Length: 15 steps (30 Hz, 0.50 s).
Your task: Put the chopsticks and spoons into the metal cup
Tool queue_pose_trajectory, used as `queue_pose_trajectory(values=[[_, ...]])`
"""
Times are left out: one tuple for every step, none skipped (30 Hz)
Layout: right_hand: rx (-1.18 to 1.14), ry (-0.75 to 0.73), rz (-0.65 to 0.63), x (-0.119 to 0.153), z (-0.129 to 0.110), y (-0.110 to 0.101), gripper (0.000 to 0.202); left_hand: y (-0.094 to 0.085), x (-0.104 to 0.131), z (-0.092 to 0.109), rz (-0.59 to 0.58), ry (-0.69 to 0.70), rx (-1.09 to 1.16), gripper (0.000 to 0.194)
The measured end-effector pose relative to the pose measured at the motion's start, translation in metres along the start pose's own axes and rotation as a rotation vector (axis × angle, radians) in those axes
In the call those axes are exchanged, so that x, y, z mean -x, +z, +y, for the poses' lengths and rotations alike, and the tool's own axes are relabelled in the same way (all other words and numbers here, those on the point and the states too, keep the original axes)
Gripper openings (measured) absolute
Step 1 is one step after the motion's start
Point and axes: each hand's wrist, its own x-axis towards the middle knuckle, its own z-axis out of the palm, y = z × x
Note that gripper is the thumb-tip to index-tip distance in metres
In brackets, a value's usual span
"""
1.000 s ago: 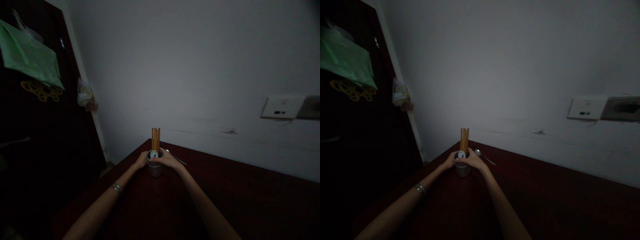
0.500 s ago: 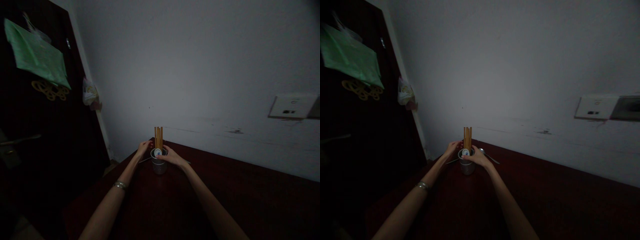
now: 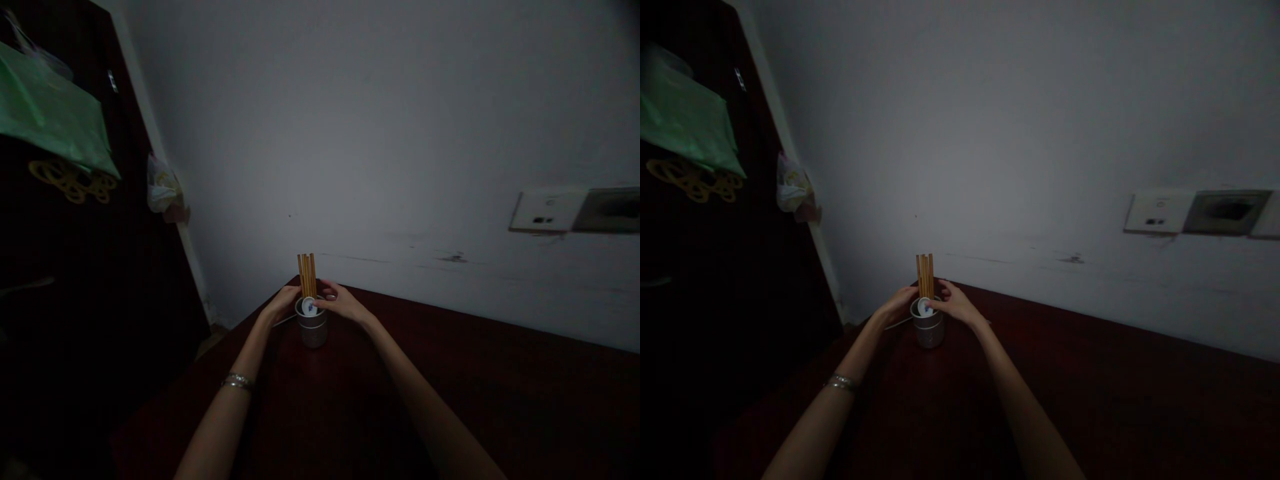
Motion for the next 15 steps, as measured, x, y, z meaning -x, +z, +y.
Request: queue_pose_trajectory(values=[[0.07, -0.07, 0.038, 0.001, -0.005, -0.004, 0.063, 0.001, 0.0, 0.0, -0.012, -0.008, 0.031, 0.034], [0.153, -0.137, 0.078, 0.002, -0.009, -0.007, 0.046, 0.002, 0.0, 0.0, -0.022, -0.02, 0.065, 0.033], [0.244, -0.193, 0.111, 0.003, -0.014, -0.01, 0.033, 0.002, 0.0, 0.0, -0.028, -0.032, 0.09, 0.032], [0.334, -0.231, 0.136, 0.005, -0.018, -0.011, 0.025, 0.003, 0.0, -0.001, -0.03, -0.041, 0.098, 0.031], [0.414, -0.252, 0.154, 0.007, -0.021, -0.01, 0.021, 0.003, -0.001, -0.001, -0.034, -0.046, 0.099, 0.031], [0.479, -0.267, 0.165, 0.009, -0.025, -0.008, 0.02, 0.003, -0.001, -0.002, -0.04, -0.049, 0.095, 0.03], [0.527, -0.281, 0.169, 0.011, -0.027, -0.005, 0.021, 0.002, -0.002, -0.003, -0.043, -0.049, 0.089, 0.029], [0.564, -0.294, 0.17, 0.012, -0.029, -0.001, 0.022, 0.002, -0.002, -0.004, -0.041, -0.045, 0.083, 0.028], [0.594, -0.307, 0.173, 0.013, -0.03, 0.004, 0.022, 0.001, -0.003, -0.005, -0.035, -0.039, 0.081, 0.026], [0.621, -0.32, 0.175, 0.014, -0.031, 0.008, 0.023, 0.001, -0.003, -0.006, -0.023, -0.034, 0.083, 0.024], [0.647, -0.332, 0.177, 0.015, -0.031, 0.012, 0.023, 0.001, -0.004, -0.007, -0.006, -0.03, 0.091, 0.022], [0.672, -0.34, 0.181, 0.015, -0.03, 0.015, 0.023, 0.001, -0.004, -0.007, 0.011, -0.027, 0.105, 0.02], [0.694, -0.341, 0.185, 0.015, -0.03, 0.018, 0.022, 0.001, -0.004, -0.007, 0.021, -0.027, 0.12, 0.018], [0.709, -0.338, 0.189, 0.015, -0.029, 0.02, 0.022, 0.002, -0.005, -0.008, 0.029, -0.031, 0.13, 0.017], [0.717, -0.331, 0.196, 0.015, -0.028, 0.021, 0.021, 0.003, -0.005, -0.007, 0.036, -0.039, 0.132, 0.015]])
